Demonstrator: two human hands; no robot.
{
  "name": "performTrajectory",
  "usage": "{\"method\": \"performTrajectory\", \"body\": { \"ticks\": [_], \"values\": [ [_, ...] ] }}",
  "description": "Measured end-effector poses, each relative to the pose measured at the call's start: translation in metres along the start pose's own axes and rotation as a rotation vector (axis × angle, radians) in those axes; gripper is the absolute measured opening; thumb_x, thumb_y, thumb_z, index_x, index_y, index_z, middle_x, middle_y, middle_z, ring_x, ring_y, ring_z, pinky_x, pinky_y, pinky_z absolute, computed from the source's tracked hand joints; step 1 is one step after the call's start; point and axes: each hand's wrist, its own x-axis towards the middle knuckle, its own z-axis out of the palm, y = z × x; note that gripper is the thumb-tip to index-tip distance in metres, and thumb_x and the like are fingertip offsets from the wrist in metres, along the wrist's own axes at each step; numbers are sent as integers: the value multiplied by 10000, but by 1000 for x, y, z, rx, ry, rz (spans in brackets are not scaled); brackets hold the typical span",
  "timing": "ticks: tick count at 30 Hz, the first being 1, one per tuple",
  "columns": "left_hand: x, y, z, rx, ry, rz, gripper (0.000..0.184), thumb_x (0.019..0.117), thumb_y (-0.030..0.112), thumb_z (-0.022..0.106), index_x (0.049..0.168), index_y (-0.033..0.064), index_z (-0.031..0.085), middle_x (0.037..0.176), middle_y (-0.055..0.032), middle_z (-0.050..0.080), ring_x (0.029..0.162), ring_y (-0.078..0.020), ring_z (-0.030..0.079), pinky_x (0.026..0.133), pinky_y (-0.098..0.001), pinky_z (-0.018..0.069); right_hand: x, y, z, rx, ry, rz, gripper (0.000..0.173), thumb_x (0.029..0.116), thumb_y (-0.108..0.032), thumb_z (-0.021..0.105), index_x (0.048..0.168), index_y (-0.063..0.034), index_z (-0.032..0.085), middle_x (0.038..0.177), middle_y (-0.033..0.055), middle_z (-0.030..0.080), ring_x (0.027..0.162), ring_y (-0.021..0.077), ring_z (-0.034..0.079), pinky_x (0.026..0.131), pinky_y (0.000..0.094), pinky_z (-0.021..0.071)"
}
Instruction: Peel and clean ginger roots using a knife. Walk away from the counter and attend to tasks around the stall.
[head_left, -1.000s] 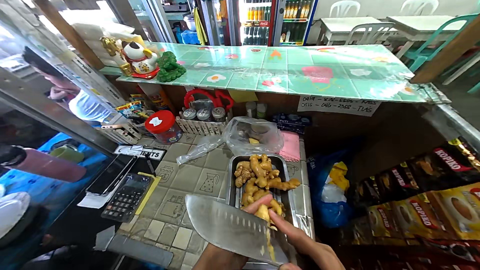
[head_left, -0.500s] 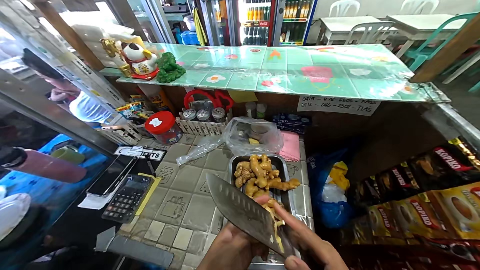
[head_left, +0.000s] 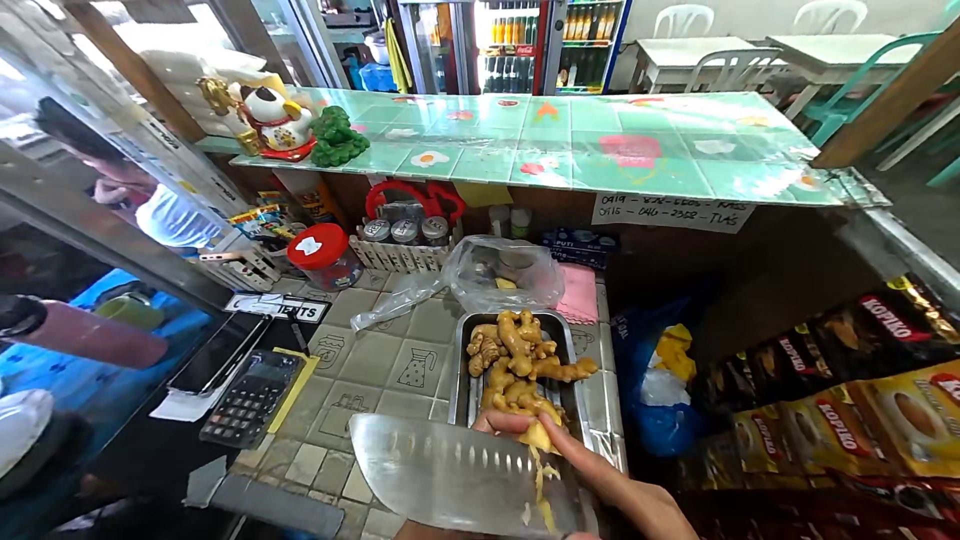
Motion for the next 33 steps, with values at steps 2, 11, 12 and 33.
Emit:
{"method": "performTrajectory", "body": {
  "ticks": [2,11,12,33],
  "values": [
    [-2,-3,0,-35,-2,4,583,857,353,790,1350,128,576,1293,-74,665,1147,-214,661,974,-411,556,0,4,0,-34,9,-43,645,1010,-313,645,1546,-24,433,1495,104,561,1307,203,605,1099,433,520],
    [-1,2,-3,44,10,-31,330,1003,285,628,1307,158,640,1216,-20,701,1065,-129,673,944,-346,552,1,5,-2,169,-21,-47,595,1031,-278,609,1515,31,452,1515,145,530,1346,219,569,1137,413,481],
    [-4,1,-1,23,48,-48,273,1003,249,625,1259,164,670,1152,-28,726,1005,-131,692,914,-347,566,1,5,-3,182,-18,-49,583,1034,-274,605,1507,36,461,1515,149,529,1345,217,569,1134,404,483],
    [16,1,-6,174,199,-37,208,1062,141,454,1242,76,533,1043,25,693,961,-86,683,879,-310,578,-6,-1,-8,178,-6,26,605,971,-328,703,1482,-53,532,1311,110,679,1025,119,695,907,333,585]
  ]
}}
